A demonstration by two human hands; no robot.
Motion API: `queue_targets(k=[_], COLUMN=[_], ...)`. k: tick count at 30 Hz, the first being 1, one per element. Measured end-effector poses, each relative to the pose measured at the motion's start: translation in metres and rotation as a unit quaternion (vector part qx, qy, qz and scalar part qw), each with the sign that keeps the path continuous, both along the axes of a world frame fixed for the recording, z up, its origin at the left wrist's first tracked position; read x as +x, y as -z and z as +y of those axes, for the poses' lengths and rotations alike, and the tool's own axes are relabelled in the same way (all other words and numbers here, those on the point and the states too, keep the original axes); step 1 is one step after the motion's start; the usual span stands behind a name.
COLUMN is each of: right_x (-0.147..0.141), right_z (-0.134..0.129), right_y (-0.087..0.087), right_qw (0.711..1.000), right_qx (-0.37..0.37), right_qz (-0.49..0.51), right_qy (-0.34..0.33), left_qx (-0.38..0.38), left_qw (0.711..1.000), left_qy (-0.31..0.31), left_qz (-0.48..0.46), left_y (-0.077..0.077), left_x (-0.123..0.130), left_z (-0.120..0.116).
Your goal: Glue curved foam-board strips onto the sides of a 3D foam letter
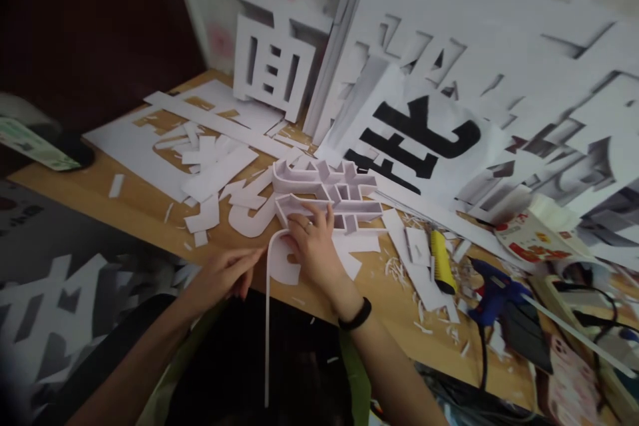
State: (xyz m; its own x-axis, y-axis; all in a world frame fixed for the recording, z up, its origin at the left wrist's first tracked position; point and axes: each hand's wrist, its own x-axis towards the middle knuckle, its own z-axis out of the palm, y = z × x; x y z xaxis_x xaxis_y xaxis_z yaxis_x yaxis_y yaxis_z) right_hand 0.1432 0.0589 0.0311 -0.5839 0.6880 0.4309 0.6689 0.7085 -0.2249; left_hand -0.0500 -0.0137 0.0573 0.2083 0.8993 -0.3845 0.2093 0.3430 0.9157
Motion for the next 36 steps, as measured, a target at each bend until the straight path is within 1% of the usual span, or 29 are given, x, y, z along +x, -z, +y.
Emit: queue_targets(k=[3,7,12,16,21,25,30,36], right_x=[0.000,-0.001,-0.001,-0.001,-0.002,-0.001,0.002,0.002], right_z=[0.001,0.000,0.000,0.002,0.005,0.006,0.004,0.003], right_y=[0.003,0.003,0.005,0.008,0.009,0.008,0.003,0.002], right_qw=[1.000,1.000,1.000,1.000,1.000,1.000,0.998,0.999], right_qx=[0.009,0.004,0.015,0.014,0.000,-0.007,-0.024,-0.020], right_qz=[0.007,0.006,0.007,0.005,-0.004,-0.008,-0.029,-0.025], right_qy=[0.001,0.001,-0.006,-0.011,-0.015,-0.025,-0.043,-0.036], left_qx=[0.019,0.056,0.070,0.049,0.026,-0.003,-0.024,-0.027], left_qw=[0.999,0.996,0.992,0.991,0.989,0.987,0.985,0.984], left_qy=[0.005,-0.004,-0.003,0.004,-0.006,-0.013,-0.022,-0.037], left_qz=[0.029,0.067,0.105,0.121,0.143,0.159,0.168,0.174], left_y=[-0.003,0.000,0.000,-0.008,-0.019,-0.024,-0.026,-0.023], left_x=[0.002,0.008,0.010,0.013,0.021,0.025,0.026,0.027], left_z=[0.001,0.003,0.007,0.009,0.011,0.014,0.016,0.015])
